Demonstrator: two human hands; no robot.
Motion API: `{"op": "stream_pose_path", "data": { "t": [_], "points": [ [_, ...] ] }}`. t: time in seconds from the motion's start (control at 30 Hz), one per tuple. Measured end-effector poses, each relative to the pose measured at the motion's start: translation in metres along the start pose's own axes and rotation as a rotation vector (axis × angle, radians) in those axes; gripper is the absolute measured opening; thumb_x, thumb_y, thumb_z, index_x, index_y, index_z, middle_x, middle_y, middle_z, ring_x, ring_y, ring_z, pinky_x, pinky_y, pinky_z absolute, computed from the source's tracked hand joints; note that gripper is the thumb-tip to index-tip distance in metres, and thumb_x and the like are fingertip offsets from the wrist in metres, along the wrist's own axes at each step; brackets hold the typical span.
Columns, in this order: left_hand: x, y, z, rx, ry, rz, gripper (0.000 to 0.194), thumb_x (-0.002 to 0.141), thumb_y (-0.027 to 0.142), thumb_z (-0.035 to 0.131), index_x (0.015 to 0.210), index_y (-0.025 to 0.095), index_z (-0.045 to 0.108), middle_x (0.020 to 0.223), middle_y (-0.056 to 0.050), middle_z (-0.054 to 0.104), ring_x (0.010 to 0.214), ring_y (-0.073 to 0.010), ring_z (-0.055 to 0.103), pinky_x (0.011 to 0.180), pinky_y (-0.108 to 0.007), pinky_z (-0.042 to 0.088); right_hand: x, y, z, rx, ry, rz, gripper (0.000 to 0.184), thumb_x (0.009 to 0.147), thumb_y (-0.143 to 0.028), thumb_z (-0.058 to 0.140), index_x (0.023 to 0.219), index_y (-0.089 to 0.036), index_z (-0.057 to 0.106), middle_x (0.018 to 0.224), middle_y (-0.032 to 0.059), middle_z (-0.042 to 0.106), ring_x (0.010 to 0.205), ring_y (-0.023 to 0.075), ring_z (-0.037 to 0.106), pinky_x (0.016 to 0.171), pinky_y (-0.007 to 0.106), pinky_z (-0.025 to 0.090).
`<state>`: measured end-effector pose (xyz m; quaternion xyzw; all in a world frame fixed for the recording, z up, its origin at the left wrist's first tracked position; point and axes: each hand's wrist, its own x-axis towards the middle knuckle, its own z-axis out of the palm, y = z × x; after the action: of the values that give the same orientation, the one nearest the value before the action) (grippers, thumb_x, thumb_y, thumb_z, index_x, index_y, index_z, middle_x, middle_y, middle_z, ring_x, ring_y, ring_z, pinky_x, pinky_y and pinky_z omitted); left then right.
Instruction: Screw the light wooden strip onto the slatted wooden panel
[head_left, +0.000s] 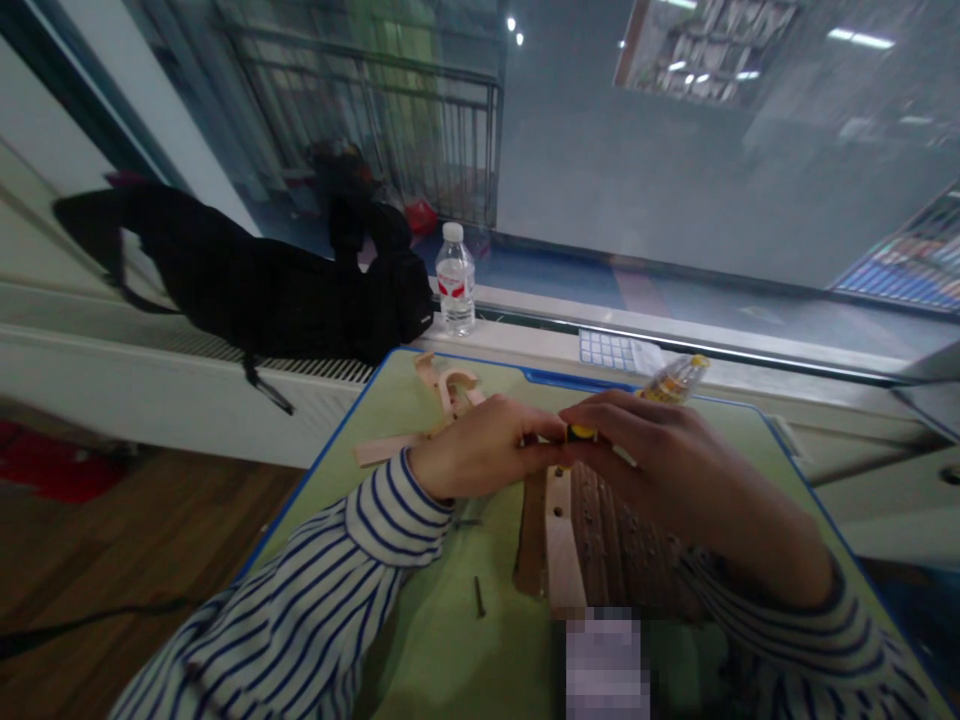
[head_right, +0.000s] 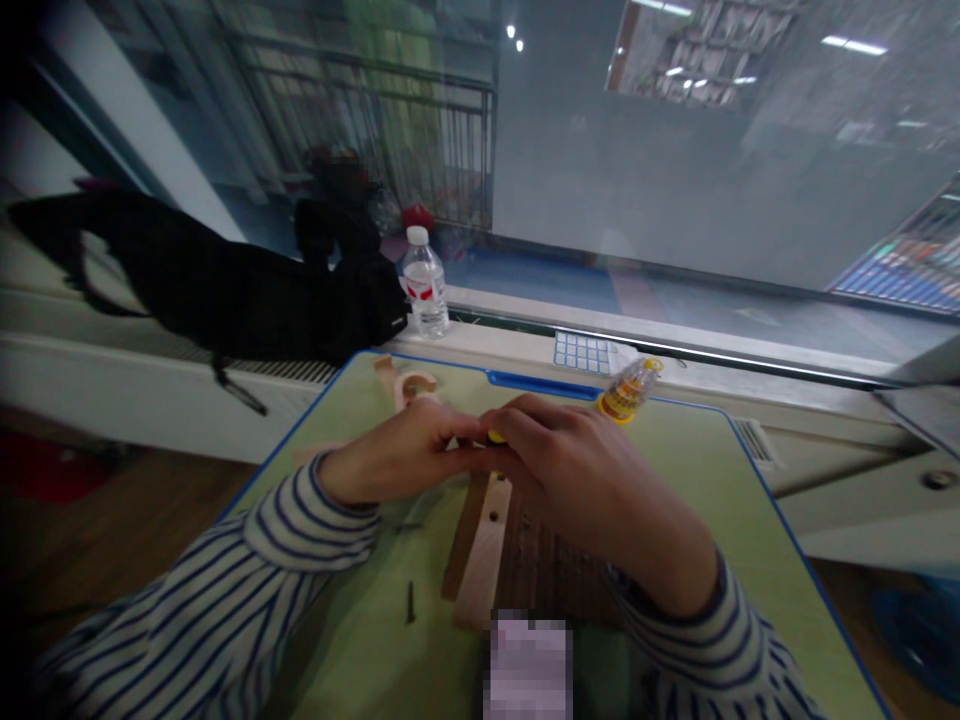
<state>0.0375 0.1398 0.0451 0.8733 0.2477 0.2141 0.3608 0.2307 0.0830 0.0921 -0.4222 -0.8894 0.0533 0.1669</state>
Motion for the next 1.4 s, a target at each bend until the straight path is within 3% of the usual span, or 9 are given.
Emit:
{"op": "stream_pose_path", "data": {
  "t": [0.2, 0.47, 0.57, 0.73, 0.87, 1.2, 1.4],
  "points": [
    [0.0, -0.0031, -0.0001, -0.035, -0.066, 0.031, 0.027, 0.095, 0.03, 0.047, 0.09, 0.014, 0.067, 0.07, 0.002, 0.063, 0.066, -0.0099, 0.057, 0.059, -0.02, 0.036, 0.0017, -0.0007, 0.0014, -0.093, -0.004, 0.036, 0.024, 0.095, -0.036, 0.046, 0.098, -0.016, 0.059, 0.084, 0.0044, 0.062, 0.074, 0.0168, 0.059, 0.064, 0.03, 0.042],
    [0.0001, 0.0018, 0.0039, 0.1, 0.108, -0.049, 0.018, 0.084, 0.033, 0.064, 0.093, 0.018, 0.069, 0.071, 0.002, 0.065, 0.064, -0.01, 0.056, 0.06, -0.021, 0.036, 0.0022, 0.0014, 0.0042, -0.076, 0.01, 0.068, 0.023, 0.096, -0.034, 0.044, 0.1, -0.018, 0.059, 0.088, 0.0046, 0.062, 0.077, 0.0173, 0.06, 0.068, 0.031, 0.044],
    [0.0011, 0.0018, 0.0063, 0.136, 0.138, -0.101, 0.018, 0.084, 0.033, 0.063, 0.091, 0.019, 0.07, 0.07, 0.002, 0.065, 0.062, -0.0099, 0.056, 0.057, -0.021, 0.035, 0.0013, 0.0019, 0.0034, -0.074, 0.015, 0.049, 0.022, 0.095, -0.033, 0.047, 0.106, -0.018, 0.058, 0.095, 0.0055, 0.064, 0.08, 0.0185, 0.061, 0.069, 0.032, 0.045],
    [0.0018, 0.0024, 0.0061, 0.145, 0.12, -0.122, 0.023, 0.084, 0.04, 0.062, 0.086, 0.018, 0.069, 0.066, 0.002, 0.063, 0.06, -0.0102, 0.055, 0.056, -0.021, 0.034, -0.0013, 0.0011, -0.0007, 0.011, 0.033, -0.05, 0.026, 0.094, -0.025, 0.048, 0.118, -0.018, 0.053, 0.114, 0.0078, 0.063, 0.094, 0.0183, 0.061, 0.077, 0.031, 0.047],
    [0.0014, 0.0016, 0.0035, 0.108, 0.076, -0.061, 0.02, 0.087, 0.035, 0.06, 0.087, 0.017, 0.068, 0.074, 0.001, 0.066, 0.068, -0.0112, 0.058, 0.059, -0.02, 0.036, 0.0014, -0.0005, 0.0, 0.079, -0.019, -0.04, 0.021, 0.095, -0.02, 0.045, 0.111, -0.02, 0.057, 0.109, 0.0041, 0.064, 0.094, 0.016, 0.062, 0.079, 0.029, 0.047],
    [0.0002, -0.0055, 0.0026, -0.062, -0.045, 0.029, 0.024, 0.095, 0.024, 0.045, 0.094, 0.015, 0.067, 0.078, 0.001, 0.067, 0.073, -0.0107, 0.059, 0.066, -0.02, 0.039, 0.0026, -0.0012, 0.0043, -0.129, 0.017, 0.037, 0.025, 0.095, -0.037, 0.045, 0.097, -0.016, 0.059, 0.083, 0.0042, 0.062, 0.073, 0.0174, 0.06, 0.062, 0.03, 0.04],
    [0.0012, -0.0009, 0.0032, 0.065, 0.006, -0.026, 0.019, 0.088, 0.03, 0.058, 0.095, 0.017, 0.069, 0.073, 0.002, 0.065, 0.066, -0.0105, 0.056, 0.061, -0.021, 0.037, 0.0039, -0.0003, 0.0038, -0.116, 0.012, 0.053, 0.022, 0.095, -0.034, 0.046, 0.095, -0.017, 0.06, 0.083, 0.0034, 0.061, 0.073, 0.0162, 0.059, 0.063, 0.029, 0.039]
  ]
}}
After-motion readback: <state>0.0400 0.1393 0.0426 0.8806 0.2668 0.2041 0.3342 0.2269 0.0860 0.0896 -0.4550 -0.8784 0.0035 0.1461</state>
